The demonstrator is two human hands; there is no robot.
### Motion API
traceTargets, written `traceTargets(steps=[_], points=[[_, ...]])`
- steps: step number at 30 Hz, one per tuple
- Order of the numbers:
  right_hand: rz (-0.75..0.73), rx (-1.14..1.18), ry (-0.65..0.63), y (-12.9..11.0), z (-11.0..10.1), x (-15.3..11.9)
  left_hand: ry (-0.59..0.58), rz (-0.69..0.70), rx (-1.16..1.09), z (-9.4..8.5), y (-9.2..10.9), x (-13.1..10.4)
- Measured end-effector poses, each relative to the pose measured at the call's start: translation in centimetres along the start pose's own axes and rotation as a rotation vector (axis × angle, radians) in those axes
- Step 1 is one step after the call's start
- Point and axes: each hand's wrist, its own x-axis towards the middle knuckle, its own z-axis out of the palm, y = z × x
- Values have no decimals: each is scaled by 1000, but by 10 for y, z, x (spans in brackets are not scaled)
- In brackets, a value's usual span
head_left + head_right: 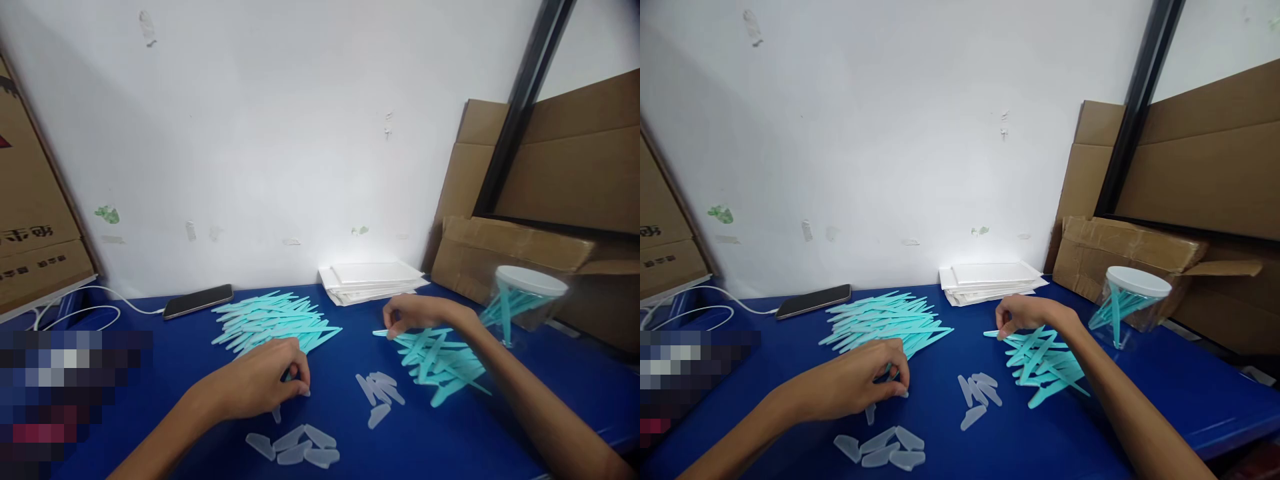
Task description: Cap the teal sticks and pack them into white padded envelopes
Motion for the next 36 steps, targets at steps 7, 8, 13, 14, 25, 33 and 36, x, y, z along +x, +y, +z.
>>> traceTargets(steps=[7,8,13,14,25,33,36], points=[[-237,-75,379,-21,0,2,64,4,-75,0,7,2],[-258,-88,436,-24,1,2,67,-10,-79,-3,9,1],[-267,-195,587,-39,7,2,-8,-36,-48,-20,13,-5],[-273,-214,599,-40,9,3,-36,-38,-54,-22,11,-6],[-515,-259,639,-57,27,7,-41,52,-30,-7,2,-3],[-413,-316,620,-70,38,11,61,41,-60,-12,9,-2],[-364,-311,590,-72,41,12,-25,17,-76,-15,10,-4]])
